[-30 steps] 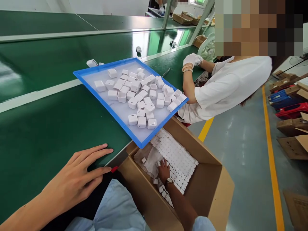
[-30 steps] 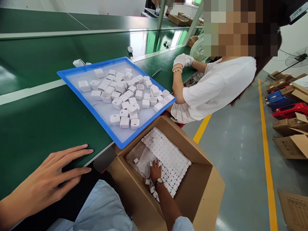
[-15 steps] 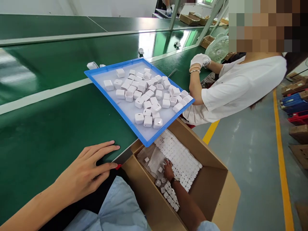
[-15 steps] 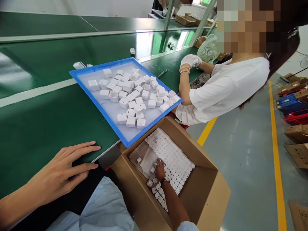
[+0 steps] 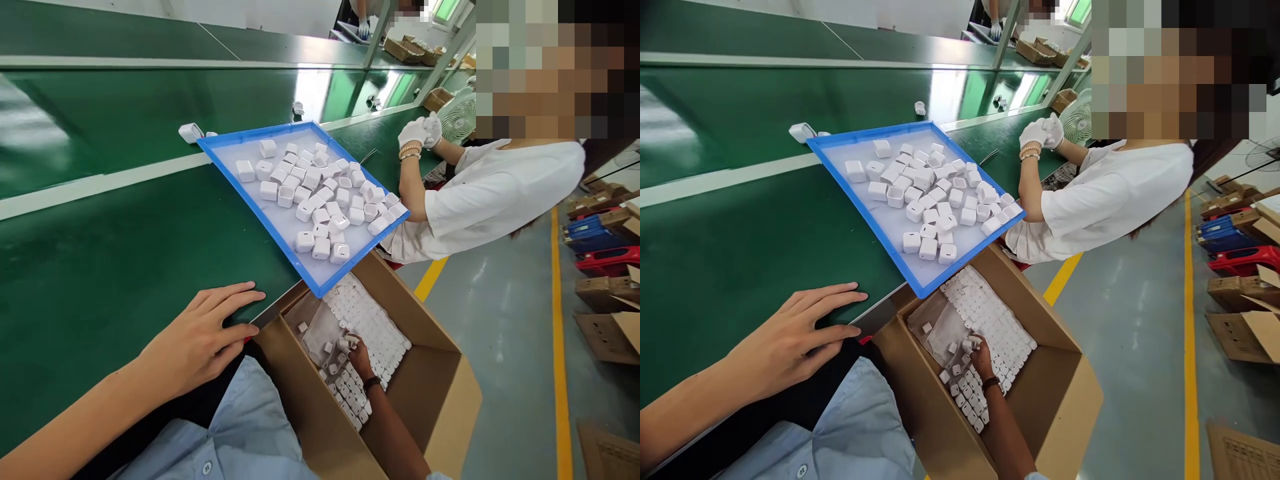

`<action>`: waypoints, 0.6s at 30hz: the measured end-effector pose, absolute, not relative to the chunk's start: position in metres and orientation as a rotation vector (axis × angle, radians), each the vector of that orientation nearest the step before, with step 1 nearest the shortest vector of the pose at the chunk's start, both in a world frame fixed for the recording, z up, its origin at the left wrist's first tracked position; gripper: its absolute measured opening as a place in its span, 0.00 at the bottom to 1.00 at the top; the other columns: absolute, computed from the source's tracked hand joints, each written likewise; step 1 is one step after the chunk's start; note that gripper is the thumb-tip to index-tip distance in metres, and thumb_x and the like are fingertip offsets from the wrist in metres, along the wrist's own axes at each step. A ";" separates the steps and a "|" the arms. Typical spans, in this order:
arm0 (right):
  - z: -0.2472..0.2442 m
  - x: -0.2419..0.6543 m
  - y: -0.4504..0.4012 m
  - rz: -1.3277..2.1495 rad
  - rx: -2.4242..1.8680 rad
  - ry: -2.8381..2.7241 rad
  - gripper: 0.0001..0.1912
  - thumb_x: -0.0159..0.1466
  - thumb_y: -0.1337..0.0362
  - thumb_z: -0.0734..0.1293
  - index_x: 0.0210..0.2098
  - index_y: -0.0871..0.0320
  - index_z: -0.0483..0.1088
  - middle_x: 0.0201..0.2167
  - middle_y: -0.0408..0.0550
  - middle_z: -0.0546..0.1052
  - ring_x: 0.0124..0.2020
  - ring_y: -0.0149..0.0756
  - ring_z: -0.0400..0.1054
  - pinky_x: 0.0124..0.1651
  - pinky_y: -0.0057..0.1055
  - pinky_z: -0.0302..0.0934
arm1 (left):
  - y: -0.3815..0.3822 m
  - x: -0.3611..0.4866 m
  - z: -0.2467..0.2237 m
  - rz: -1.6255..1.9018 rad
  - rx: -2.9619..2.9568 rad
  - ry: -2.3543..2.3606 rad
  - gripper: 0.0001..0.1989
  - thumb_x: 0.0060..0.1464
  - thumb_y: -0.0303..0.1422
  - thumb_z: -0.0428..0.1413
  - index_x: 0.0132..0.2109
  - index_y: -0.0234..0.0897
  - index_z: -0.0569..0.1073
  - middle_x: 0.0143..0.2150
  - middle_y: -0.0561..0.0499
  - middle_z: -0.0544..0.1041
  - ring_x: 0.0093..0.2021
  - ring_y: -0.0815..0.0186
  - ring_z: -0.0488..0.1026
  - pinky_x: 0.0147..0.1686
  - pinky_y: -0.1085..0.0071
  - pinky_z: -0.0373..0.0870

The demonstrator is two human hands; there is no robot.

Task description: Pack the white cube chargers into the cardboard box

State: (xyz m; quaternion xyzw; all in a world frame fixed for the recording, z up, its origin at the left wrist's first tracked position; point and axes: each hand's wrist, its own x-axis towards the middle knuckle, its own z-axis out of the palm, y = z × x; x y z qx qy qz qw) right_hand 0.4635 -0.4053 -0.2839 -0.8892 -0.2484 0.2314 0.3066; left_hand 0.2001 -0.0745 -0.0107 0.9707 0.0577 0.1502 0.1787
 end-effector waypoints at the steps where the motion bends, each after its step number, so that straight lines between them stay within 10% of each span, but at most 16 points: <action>1: -0.274 0.465 -0.404 0.566 -2.306 -0.634 0.17 0.71 0.54 0.68 0.51 0.61 0.72 0.45 0.49 0.78 0.39 0.36 0.75 0.42 0.37 0.74 | -0.075 0.200 -0.011 0.429 2.747 0.162 0.16 0.63 0.25 0.51 0.43 0.47 0.82 0.64 0.48 0.72 0.68 0.49 0.64 0.61 0.50 0.66; 6: -0.176 0.494 -0.381 0.232 -2.028 -0.593 0.25 0.66 0.45 0.66 0.53 0.58 0.74 0.51 0.57 0.78 0.51 0.46 0.75 0.51 0.45 0.73 | -0.075 0.201 -0.012 0.440 2.771 0.132 0.16 0.63 0.24 0.51 0.43 0.46 0.82 0.64 0.47 0.73 0.68 0.49 0.64 0.60 0.49 0.67; 11: -0.045 0.512 -0.307 -0.005 -1.732 -0.914 0.20 0.63 0.59 0.73 0.53 0.52 0.73 0.64 0.55 0.68 0.62 0.47 0.67 0.62 0.47 0.67 | -0.076 0.198 -0.014 0.449 2.771 0.128 0.16 0.64 0.25 0.51 0.44 0.46 0.81 0.65 0.46 0.72 0.70 0.50 0.63 0.60 0.48 0.69; 18: 0.024 0.546 -0.189 0.065 -1.965 -1.275 0.17 0.64 0.61 0.68 0.52 0.57 0.75 0.59 0.57 0.73 0.51 0.42 0.73 0.46 0.38 0.73 | -0.073 0.191 -0.019 0.542 2.760 0.101 0.17 0.61 0.21 0.53 0.47 0.47 0.81 0.67 0.49 0.71 0.70 0.51 0.64 0.63 0.52 0.69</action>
